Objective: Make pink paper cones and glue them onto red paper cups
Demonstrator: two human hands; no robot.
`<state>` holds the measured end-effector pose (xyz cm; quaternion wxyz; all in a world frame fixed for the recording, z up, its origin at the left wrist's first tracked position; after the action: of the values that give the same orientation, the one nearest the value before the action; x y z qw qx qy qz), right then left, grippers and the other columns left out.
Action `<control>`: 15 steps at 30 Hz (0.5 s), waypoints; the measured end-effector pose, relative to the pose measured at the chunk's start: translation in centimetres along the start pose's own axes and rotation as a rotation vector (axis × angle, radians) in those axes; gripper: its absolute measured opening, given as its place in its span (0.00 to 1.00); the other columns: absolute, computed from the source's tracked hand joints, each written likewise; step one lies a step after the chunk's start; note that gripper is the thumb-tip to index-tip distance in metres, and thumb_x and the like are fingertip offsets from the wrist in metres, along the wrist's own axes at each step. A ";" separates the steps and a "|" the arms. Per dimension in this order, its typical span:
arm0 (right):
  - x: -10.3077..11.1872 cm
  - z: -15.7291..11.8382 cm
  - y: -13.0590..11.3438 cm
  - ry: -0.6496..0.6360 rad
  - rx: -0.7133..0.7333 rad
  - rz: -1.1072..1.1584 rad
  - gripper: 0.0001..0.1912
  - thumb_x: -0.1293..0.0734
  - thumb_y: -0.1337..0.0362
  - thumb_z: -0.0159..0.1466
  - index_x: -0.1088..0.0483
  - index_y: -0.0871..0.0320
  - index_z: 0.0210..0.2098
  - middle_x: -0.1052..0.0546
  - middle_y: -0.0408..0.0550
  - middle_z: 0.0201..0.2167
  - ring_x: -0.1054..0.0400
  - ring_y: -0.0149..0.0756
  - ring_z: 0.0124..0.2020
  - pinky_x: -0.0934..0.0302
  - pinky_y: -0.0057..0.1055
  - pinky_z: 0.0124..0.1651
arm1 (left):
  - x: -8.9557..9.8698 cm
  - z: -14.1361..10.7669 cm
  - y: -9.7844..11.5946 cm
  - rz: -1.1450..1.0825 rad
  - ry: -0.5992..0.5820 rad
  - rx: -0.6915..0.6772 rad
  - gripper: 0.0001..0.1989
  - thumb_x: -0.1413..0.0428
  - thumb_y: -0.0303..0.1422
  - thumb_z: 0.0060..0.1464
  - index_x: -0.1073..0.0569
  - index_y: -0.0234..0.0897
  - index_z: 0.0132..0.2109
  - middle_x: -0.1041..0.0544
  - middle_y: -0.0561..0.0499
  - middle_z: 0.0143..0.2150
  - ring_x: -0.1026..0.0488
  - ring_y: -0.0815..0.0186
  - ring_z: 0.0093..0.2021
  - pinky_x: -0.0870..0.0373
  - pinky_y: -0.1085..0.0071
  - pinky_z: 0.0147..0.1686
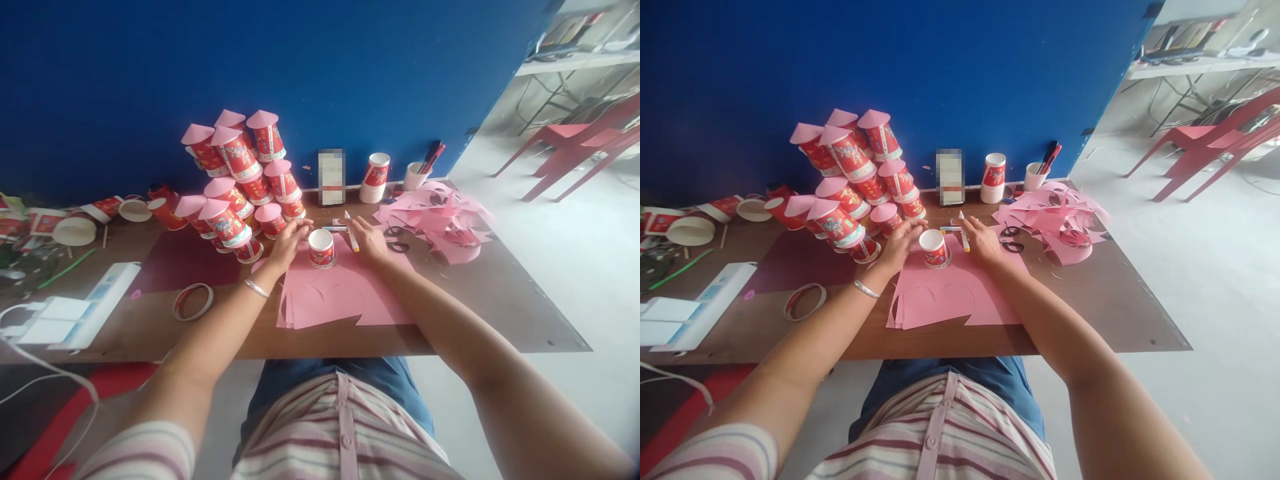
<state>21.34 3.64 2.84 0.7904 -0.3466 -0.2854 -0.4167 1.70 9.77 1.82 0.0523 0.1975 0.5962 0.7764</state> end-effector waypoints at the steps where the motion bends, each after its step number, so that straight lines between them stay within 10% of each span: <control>1: 0.1 0.0 0.2 0.015 -0.010 0.012 0.19 0.37 0.62 0.72 0.25 0.57 0.59 0.18 0.57 0.46 0.24 0.45 0.42 0.32 0.34 0.35 | 0.1 0.2 0.3 0.091 -0.007 -0.037 0.19 0.43 0.45 0.62 0.24 0.37 0.52 0.19 0.42 0.51 0.24 0.56 0.52 0.27 0.57 0.55; 10: 1.6 0.3 2.0 0.119 -0.144 0.414 0.24 0.38 0.43 0.72 0.21 0.55 0.48 0.17 0.56 0.46 0.24 0.49 0.49 0.29 0.46 0.54 | -2.3 3.2 0.8 0.534 -0.199 -0.226 0.09 0.45 0.25 0.57 0.21 0.38 0.41 0.20 0.45 0.43 0.25 0.58 0.45 0.31 0.59 0.52; 15: 1.6 -0.1 3.2 0.137 -0.394 0.686 0.22 0.30 0.41 0.65 0.27 0.55 0.35 0.20 0.47 0.32 0.28 0.38 0.32 0.30 0.38 0.41 | -2.8 4.2 -0.3 0.654 -0.243 -0.246 0.07 0.46 0.25 0.58 0.23 0.38 0.40 0.21 0.48 0.39 0.26 0.60 0.40 0.30 0.63 0.45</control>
<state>24.85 4.12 2.92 0.8192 -0.5383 -0.0145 -0.1974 5.76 12.76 1.77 -0.1050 0.4607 0.3933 0.7887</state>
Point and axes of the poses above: each hand's wrist, its own z-axis towards the middle knuckle, its own x-axis out of the back of the hand, y = z × x, the point moved 8 cm from there along z, towards the middle knuckle
